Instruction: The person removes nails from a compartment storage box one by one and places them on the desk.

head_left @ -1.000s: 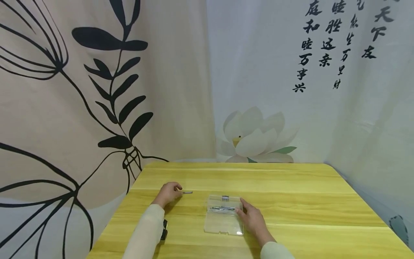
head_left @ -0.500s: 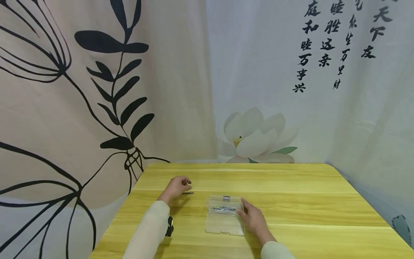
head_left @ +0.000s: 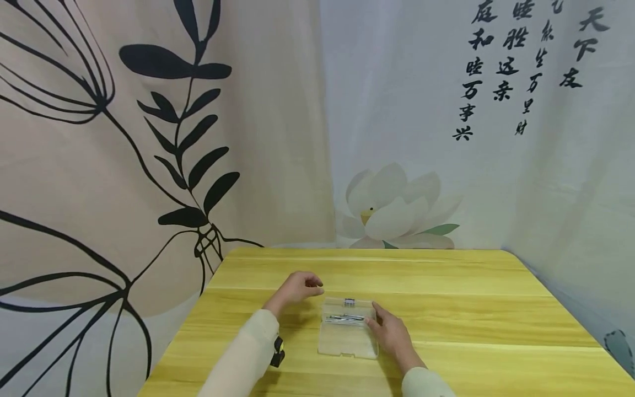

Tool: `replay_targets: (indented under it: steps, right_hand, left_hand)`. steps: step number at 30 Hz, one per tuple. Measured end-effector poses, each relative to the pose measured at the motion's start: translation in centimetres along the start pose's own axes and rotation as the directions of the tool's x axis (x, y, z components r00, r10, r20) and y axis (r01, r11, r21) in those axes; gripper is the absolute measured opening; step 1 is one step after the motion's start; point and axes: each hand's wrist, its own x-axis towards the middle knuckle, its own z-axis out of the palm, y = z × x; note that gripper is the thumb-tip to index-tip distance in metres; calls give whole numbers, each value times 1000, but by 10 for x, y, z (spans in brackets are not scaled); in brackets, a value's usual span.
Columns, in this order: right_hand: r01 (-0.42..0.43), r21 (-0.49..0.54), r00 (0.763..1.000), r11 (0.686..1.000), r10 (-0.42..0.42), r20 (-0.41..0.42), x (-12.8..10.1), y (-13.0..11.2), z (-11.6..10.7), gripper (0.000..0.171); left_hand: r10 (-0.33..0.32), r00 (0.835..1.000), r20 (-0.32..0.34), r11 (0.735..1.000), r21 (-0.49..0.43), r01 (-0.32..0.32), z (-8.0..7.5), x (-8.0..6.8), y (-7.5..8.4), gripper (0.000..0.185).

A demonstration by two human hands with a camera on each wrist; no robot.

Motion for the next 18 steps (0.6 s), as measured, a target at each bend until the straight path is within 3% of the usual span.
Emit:
replay_targets:
  steps: [7, 18]
  right_hand:
    - [-1, 4, 1000, 1000, 1, 3, 2, 0, -5, 54]
    - [3, 23, 1000, 1000, -3, -4, 2, 1, -1, 54]
  left_hand:
    - [36, 998, 57, 999, -28, -34, 25, 2, 14, 19]
    - [18, 996, 83, 999, -39, -15, 50, 2, 13, 10]
